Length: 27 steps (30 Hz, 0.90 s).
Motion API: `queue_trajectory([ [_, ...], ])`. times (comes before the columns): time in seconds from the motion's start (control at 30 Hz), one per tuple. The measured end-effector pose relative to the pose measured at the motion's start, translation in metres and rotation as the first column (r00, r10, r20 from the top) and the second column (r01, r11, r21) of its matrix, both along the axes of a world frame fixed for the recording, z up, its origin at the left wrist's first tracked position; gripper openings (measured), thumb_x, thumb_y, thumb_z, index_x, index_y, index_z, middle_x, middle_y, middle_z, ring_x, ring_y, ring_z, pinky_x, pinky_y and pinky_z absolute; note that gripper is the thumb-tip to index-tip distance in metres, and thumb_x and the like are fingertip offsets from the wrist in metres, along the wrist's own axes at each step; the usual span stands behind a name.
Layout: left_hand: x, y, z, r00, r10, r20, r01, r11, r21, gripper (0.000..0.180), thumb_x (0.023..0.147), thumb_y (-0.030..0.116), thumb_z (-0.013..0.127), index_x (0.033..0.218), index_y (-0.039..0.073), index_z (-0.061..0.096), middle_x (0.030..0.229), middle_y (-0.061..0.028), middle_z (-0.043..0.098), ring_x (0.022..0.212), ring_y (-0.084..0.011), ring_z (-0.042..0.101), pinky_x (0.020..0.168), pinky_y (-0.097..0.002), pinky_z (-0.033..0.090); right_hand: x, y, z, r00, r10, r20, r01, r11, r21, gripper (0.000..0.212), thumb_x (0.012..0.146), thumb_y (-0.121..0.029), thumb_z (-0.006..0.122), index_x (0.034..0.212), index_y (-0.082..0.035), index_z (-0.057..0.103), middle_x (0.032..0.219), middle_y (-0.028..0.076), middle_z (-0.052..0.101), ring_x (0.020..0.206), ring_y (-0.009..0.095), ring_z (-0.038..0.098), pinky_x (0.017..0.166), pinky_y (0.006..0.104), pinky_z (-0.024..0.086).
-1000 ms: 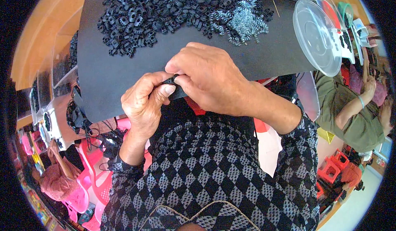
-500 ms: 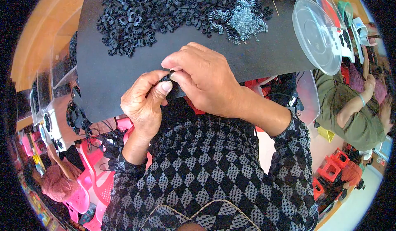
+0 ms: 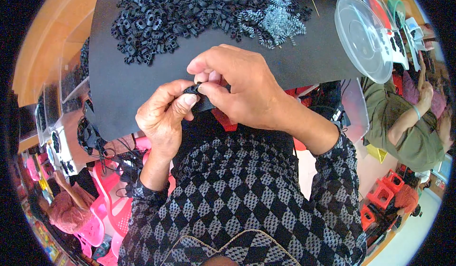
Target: Manually assembling small metal pins into black plastic components at a workbench.
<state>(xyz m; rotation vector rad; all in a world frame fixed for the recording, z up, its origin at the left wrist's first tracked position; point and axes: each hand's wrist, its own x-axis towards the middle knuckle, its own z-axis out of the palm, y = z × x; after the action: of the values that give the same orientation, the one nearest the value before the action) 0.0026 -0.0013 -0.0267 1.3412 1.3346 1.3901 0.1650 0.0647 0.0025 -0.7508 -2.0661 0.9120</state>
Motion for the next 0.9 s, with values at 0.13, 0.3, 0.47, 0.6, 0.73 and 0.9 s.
queue_trajectory([
  [0.13,-0.003,-0.001,-0.003,0.992,-0.082,0.092,0.084,0.996,-0.025,0.019,0.080,0.000,0.068,0.097,-0.005,0.065,0.080,-0.0063,0.065,0.058,-0.0078,0.055,0.050,-0.0183,0.046,0.003,-0.002,0.000,1.000,-0.008,0.013,0.009,0.998,-0.060,0.024,0.074,0.004,0.065,0.098,-0.002,0.061,0.080,0.003,0.060,0.067,0.009,0.054,0.060,0.0228,0.044],
  [0.3,-0.004,-0.001,-0.009,0.973,-0.155,0.173,0.154,0.988,0.017,0.018,0.082,-0.002,0.065,0.099,-0.007,0.064,0.084,-0.0108,0.066,0.062,-0.0108,0.059,0.056,-0.0199,0.050,0.006,-0.002,0.001,0.999,-0.003,0.044,0.014,0.968,-0.250,0.021,0.075,0.004,0.065,0.095,-0.002,0.060,0.081,0.000,0.059,0.067,0.005,0.052,0.059,0.0207,0.043],
  [0.47,0.001,-0.004,-0.011,0.986,-0.127,0.105,0.128,0.992,-0.002,0.020,0.083,0.000,0.065,0.102,-0.007,0.063,0.082,-0.0107,0.066,0.061,-0.0105,0.059,0.054,-0.0196,0.050,0.008,0.001,-0.002,1.000,0.010,-0.008,-0.012,0.906,-0.423,0.018,0.076,0.004,0.065,0.093,-0.001,0.059,0.083,-0.002,0.059,0.068,0.002,0.051,0.058,0.0179,0.042],
  [0.6,0.001,-0.005,-0.010,0.994,-0.105,-0.037,0.105,0.994,0.002,0.019,0.083,0.001,0.065,0.101,-0.005,0.064,0.079,-0.0078,0.066,0.057,-0.0082,0.057,0.050,-0.0181,0.047,0.009,0.002,-0.003,0.999,0.017,-0.028,-0.029,0.878,-0.478,0.017,0.076,0.005,0.064,0.091,-0.002,0.059,0.080,-0.003,0.057,0.067,0.001,0.050,0.057,0.0175,0.041],
  [0.73,0.006,-0.003,-0.011,0.996,-0.060,-0.073,0.062,0.998,0.021,0.015,0.082,-0.001,0.065,0.097,-0.003,0.066,0.077,-0.0047,0.065,0.054,-0.0060,0.054,0.047,-0.0170,0.044,0.008,-0.001,-0.006,1.000,-0.005,0.027,0.018,0.860,-0.510,0.014,0.076,0.005,0.063,0.084,-0.003,0.056,0.073,-0.005,0.051,0.062,0.001,0.044,0.053,0.0175,0.036],
  [0.9,0.018,0.001,-0.013,0.980,0.048,-0.194,-0.028,0.994,0.105,0.017,0.079,-0.006,0.063,0.095,-0.001,0.067,0.072,-0.0019,0.061,0.051,-0.0043,0.050,0.045,-0.0176,0.040,0.010,-0.001,-0.015,0.998,-0.061,0.033,0.067,0.963,-0.262,0.013,0.073,0.001,0.064,0.080,-0.003,0.054,0.065,0.000,0.051,0.054,0.005,0.046,0.047,0.0247,0.038],
])
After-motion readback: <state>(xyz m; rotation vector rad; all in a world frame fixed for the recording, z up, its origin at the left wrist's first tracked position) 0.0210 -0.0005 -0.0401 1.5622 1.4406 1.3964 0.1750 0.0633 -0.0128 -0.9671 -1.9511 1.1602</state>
